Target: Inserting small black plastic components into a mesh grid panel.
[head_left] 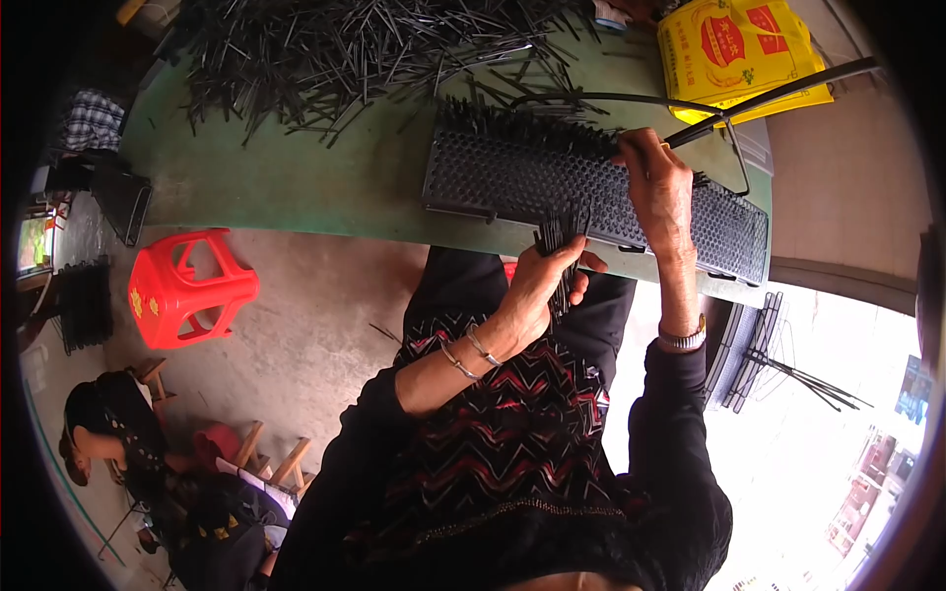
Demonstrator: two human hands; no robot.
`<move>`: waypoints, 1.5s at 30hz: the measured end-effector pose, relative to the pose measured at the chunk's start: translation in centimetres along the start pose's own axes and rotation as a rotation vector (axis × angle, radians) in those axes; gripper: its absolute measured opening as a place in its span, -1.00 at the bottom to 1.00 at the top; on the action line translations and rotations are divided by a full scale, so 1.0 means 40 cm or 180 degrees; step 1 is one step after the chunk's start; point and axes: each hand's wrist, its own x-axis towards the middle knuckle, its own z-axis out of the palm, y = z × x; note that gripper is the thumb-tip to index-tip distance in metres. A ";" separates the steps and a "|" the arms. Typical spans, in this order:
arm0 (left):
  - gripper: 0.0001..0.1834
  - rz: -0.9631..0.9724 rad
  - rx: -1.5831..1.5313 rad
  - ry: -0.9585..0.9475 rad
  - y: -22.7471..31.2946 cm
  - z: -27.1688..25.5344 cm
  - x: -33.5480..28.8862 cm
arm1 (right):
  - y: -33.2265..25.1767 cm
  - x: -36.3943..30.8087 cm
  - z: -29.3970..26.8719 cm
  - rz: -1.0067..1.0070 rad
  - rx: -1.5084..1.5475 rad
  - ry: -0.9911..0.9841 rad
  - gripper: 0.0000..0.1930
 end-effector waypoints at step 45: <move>-0.69 0.0155 0.0322 0.0227 0.008 0.032 0.003 | -0.012 -0.088 -0.085 0.1791 0.2386 -0.1615 -0.82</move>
